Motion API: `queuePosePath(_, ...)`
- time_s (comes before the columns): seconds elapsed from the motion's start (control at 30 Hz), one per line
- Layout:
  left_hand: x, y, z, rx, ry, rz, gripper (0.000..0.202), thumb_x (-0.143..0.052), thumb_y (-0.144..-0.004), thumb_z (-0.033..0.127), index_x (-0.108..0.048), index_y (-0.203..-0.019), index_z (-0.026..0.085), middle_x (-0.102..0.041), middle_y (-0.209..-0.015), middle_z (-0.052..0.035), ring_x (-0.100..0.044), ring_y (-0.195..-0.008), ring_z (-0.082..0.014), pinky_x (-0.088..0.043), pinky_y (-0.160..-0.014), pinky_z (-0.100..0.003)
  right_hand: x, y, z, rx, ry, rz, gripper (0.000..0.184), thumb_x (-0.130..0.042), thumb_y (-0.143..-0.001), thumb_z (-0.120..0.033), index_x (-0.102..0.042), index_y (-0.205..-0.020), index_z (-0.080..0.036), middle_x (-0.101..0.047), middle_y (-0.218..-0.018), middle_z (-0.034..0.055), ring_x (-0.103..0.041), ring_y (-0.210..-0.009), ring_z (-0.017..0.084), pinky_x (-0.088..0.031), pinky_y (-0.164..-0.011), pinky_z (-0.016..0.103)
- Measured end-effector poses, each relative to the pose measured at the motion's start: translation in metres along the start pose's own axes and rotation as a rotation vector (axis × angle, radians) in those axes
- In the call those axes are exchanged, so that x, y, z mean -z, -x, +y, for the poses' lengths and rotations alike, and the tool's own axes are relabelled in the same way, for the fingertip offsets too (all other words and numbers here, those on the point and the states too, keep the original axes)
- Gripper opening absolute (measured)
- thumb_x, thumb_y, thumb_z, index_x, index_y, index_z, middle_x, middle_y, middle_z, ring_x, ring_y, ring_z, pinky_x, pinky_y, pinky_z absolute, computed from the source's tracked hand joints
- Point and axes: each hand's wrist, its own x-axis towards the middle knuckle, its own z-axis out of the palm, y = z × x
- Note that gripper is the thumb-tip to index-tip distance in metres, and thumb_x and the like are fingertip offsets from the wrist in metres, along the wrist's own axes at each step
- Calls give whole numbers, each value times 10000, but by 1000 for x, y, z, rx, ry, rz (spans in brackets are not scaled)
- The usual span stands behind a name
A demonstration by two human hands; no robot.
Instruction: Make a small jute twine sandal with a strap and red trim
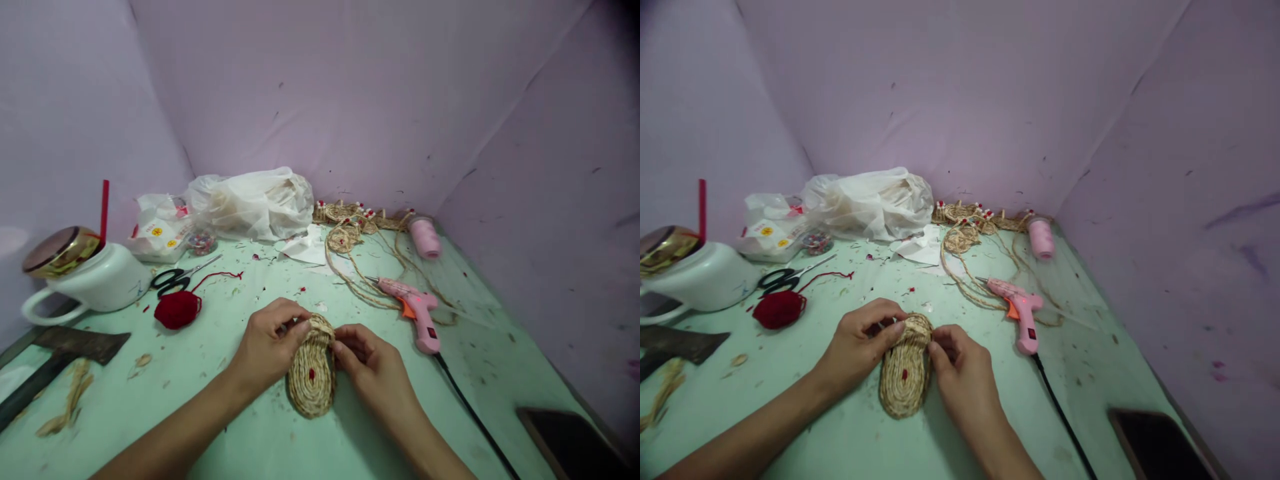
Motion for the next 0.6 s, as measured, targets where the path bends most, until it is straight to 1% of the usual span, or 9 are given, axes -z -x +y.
queuePosePath(0.13, -2, 3, 0, 1, -27, 13, 114, -535, -774, 225, -630, -806, 171, -611, -838, -44, -552, -722, -142, -420, -616, -231, 1, -1, 1, -8, 28, 19, 149, -530, -778, -330, -590, -762, -195, -639, -697, 33, -605, -676, 196, -503, -636, 317)
queuePosePath(0.23, -3, 7, 1, -5, -94, 80, 164, -544, -763, 245, -611, -894, 174, -589, -933, -52, -527, -670, -124, -418, -606, -234, 0, -2, 2, -50, -65, 12, 114, -552, -748, -299, -571, -780, -191, -633, -705, 34, -611, -672, 193, -513, -632, 321)
queuePosePath(0.3, -2, 9, 2, 49, -164, 140, 244, -554, -741, 251, -583, -971, 177, -576, -950, -54, -510, -639, -122, -411, -597, -245, 0, -2, 2, -58, -95, 3, 112, -556, -739, -279, -558, -803, -187, -640, -745, 44, -616, -685, 191, -515, -643, 328)
queuePosePath(0.37, 0, 10, 3, 176, -217, 161, 321, -551, -709, 223, -553, -1026, 175, -577, -943, -56, -497, -593, -120, -400, -582, -259, -1, -2, 3, -44, -58, 3, 112, -550, -743, -269, -561, -817, -186, -645, -763, 50, -620, -699, 193, -509, -659, 333)
queuePosePath(0.4, 2, 11, 3, 251, -223, 141, 352, -545, -689, 198, -543, -1039, 171, -581, -936, -57, -492, -567, -117, -394, -572, -263, -1, -2, 3, -35, -29, 7, 110, -547, -746, -264, -565, -823, -187, -648, -770, 51, -622, -709, 194, -505, -666, 334)
queuePosePath(0.47, 4, 12, 3, 365, -185, 50, 390, -532, -647, 146, -539, -1037, 160, -595, -905, -58, -494, -537, -115, -382, -552, -262, -1, -1, 3, -20, 15, 11, 108, -540, -751, -258, -574, -829, -191, -654, -778, 51, -624, -725, 197, -498, -671, 332)
queuePosePath(0.53, 3, 12, 2, 400, -129, -28, 402, -531, -623, 123, -541, -1024, 152, -605, -842, -50, -506, -539, -121, -370, -535, -249, 0, -1, 3, -10, 41, 16, 103, -541, -748, -247, -578, -827, -193, -656, -765, 45, -625, -716, 194, -494, -662, 323)
queuePosePath(0.6, 1, 13, 0, 385, -101, -56, 400, -539, -627, 128, -537, -1026, 150, -605, -805, -44, -508, -539, -121, -358, -521, -238, 0, -1, 4, -6, 66, 23, 96, -546, -739, -232, -578, -821, -194, -655, -747, 38, -622, -691, 186, -487, -638, 308)
